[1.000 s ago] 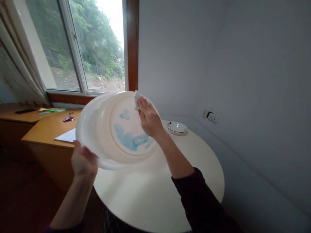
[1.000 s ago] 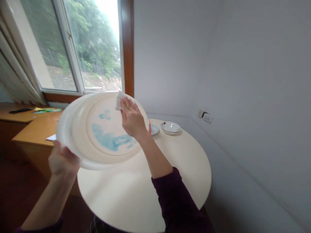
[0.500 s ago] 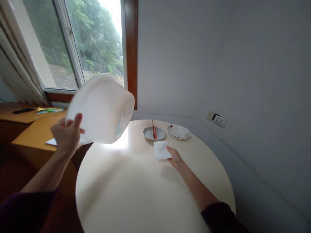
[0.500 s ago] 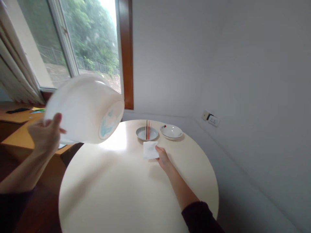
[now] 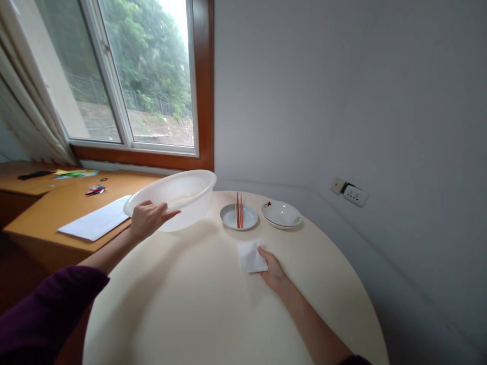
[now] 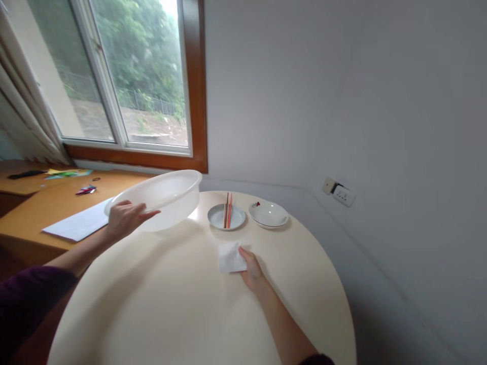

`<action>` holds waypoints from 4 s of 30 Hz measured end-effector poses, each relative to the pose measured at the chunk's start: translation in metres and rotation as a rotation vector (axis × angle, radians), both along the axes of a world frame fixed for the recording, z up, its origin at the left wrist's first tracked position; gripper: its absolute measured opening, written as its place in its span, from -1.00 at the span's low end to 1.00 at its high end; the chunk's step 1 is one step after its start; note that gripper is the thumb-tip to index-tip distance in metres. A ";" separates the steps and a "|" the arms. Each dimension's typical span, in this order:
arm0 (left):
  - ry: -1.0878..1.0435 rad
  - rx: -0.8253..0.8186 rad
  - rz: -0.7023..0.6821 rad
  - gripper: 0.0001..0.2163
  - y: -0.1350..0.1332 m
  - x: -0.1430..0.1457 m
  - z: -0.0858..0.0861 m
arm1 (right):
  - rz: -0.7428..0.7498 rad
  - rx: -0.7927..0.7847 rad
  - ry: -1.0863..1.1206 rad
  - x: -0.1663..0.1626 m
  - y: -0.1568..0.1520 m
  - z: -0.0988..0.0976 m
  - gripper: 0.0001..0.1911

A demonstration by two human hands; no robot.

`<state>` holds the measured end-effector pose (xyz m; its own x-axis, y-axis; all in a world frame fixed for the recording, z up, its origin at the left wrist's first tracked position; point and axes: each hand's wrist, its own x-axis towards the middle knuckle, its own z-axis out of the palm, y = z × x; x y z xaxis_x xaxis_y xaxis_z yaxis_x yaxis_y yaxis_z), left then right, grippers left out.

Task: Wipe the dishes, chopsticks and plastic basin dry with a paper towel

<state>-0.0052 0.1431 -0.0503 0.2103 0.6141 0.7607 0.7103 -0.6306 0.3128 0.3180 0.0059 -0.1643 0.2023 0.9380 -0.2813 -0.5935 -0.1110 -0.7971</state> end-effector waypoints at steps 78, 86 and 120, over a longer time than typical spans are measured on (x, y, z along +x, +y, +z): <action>-0.719 -1.143 -0.357 -0.68 -0.084 0.137 -0.101 | -0.002 0.250 -0.129 -0.015 0.009 -0.011 -0.51; -0.791 -1.206 -0.369 -0.69 -0.084 0.138 -0.097 | 0.034 0.259 -0.154 -0.015 0.005 -0.009 -0.51; -0.738 -1.203 -0.408 -0.68 -0.084 0.137 -0.100 | 0.069 0.345 -0.226 -0.014 -0.001 -0.003 -0.37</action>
<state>0.1315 0.0586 -0.1502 0.3201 0.9361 -0.1455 0.0004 0.1534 0.9882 0.3040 0.0051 -0.1669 0.1564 0.9830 0.0962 -0.4002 0.1521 -0.9037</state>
